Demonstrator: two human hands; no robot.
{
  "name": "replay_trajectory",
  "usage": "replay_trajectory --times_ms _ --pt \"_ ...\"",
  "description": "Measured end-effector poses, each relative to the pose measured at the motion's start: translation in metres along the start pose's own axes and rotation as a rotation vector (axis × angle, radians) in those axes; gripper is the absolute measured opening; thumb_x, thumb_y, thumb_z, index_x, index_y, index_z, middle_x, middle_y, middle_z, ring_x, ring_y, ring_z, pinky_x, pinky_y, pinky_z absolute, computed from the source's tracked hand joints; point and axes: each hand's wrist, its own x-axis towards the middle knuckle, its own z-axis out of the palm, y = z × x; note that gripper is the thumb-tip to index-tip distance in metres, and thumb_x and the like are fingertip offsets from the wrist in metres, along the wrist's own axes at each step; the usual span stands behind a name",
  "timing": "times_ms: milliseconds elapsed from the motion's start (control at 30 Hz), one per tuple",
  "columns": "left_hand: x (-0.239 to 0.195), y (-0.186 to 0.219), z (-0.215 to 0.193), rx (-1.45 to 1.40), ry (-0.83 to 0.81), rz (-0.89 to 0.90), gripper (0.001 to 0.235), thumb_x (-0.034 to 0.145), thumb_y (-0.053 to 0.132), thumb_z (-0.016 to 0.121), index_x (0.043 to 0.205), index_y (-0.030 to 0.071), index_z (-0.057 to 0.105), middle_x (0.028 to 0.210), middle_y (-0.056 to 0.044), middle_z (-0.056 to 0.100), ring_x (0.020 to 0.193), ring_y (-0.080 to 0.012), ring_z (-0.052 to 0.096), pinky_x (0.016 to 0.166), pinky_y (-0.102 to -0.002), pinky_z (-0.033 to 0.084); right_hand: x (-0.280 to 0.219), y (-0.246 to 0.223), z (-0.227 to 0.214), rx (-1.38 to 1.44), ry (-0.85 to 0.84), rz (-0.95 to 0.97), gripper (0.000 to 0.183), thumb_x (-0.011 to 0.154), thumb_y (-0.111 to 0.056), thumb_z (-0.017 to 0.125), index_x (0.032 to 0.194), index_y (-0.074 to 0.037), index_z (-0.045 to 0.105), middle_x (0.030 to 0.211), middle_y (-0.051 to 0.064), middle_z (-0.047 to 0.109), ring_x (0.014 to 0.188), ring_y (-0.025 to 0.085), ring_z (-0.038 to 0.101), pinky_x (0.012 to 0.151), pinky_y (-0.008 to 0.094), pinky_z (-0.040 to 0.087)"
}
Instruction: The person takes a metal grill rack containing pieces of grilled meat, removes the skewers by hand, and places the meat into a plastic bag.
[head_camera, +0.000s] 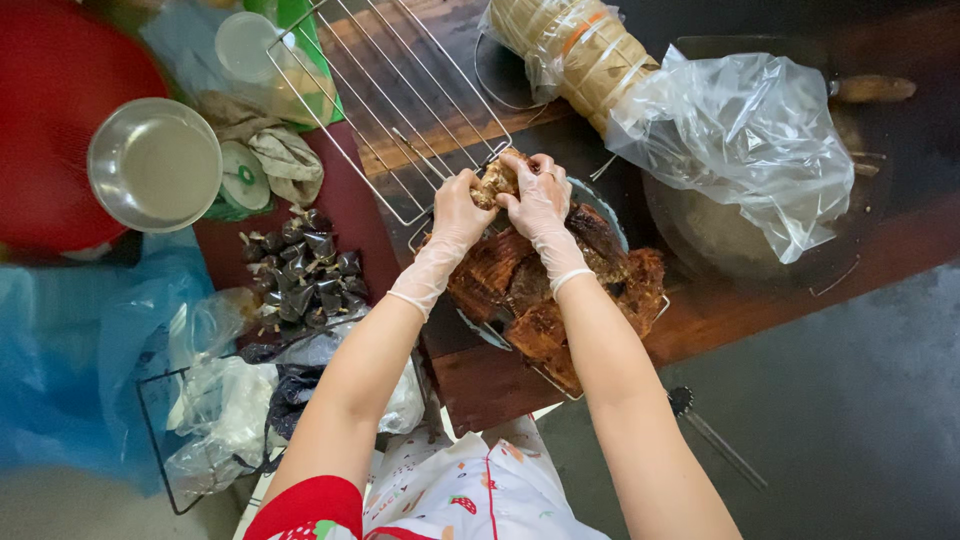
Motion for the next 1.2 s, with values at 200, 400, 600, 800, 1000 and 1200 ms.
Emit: replay_trajectory --times_ms 200,400,600,800,1000,1200 --pt "-0.002 0.000 -0.010 -0.019 -0.033 0.024 0.044 0.063 0.022 0.092 0.088 0.003 0.061 0.089 -0.018 0.067 0.087 -0.0367 0.068 0.079 -0.044 0.055 0.002 0.000 -0.001 -0.004 -0.004 -0.005 0.064 0.075 -0.032 0.087 0.134 -0.036 0.064 0.134 0.009 0.052 0.125 0.033 0.047 0.105 0.047 0.039" --pt "-0.004 0.002 -0.020 -0.022 -0.090 0.017 0.044 0.064 0.022 0.092 0.089 0.004 0.060 0.092 -0.018 0.068 0.089 -0.0342 0.069 0.081 -0.042 0.056 0.002 0.000 -0.001 -0.007 0.008 -0.023 0.064 0.074 -0.031 0.087 0.133 -0.036 0.064 0.132 0.009 0.053 0.124 0.033 0.048 0.104 0.048 0.039" --pt "-0.006 0.007 -0.029 -0.010 -0.088 0.020 0.046 0.062 0.022 0.094 0.088 0.004 0.061 0.090 -0.019 0.068 0.089 -0.0360 0.068 0.081 -0.043 0.055 -0.001 -0.001 -0.001 -0.016 0.014 -0.038 0.064 0.073 -0.031 0.087 0.133 -0.036 0.064 0.131 0.009 0.054 0.125 0.033 0.048 0.105 0.048 0.039" --pt "-0.003 0.011 -0.037 -0.027 -0.149 -0.018 0.047 0.063 0.024 0.093 0.091 0.004 0.061 0.091 -0.018 0.070 0.086 -0.0325 0.070 0.079 -0.041 0.057 -0.003 -0.002 -0.002 -0.006 0.027 -0.047 0.064 0.073 -0.031 0.088 0.132 -0.037 0.064 0.132 0.010 0.053 0.125 0.034 0.047 0.105 0.049 0.038" --pt "-0.006 0.016 -0.048 -0.049 -0.164 0.012 0.044 0.066 0.023 0.093 0.091 0.005 0.061 0.088 -0.016 0.071 0.085 -0.0311 0.071 0.078 -0.040 0.057 -0.002 -0.002 -0.001 -0.020 0.015 -0.033 0.064 0.075 -0.032 0.087 0.134 -0.038 0.064 0.132 0.010 0.053 0.126 0.034 0.047 0.106 0.049 0.037" --pt "-0.009 -0.009 -0.054 -0.134 -0.099 0.053 0.048 0.064 0.021 0.094 0.094 0.003 0.061 0.091 -0.014 0.069 0.086 -0.0292 0.070 0.080 -0.038 0.057 -0.001 -0.003 0.001 -0.041 -0.014 -0.022 0.063 0.075 -0.035 0.087 0.133 -0.037 0.063 0.136 0.011 0.051 0.125 0.035 0.046 0.103 0.051 0.038"
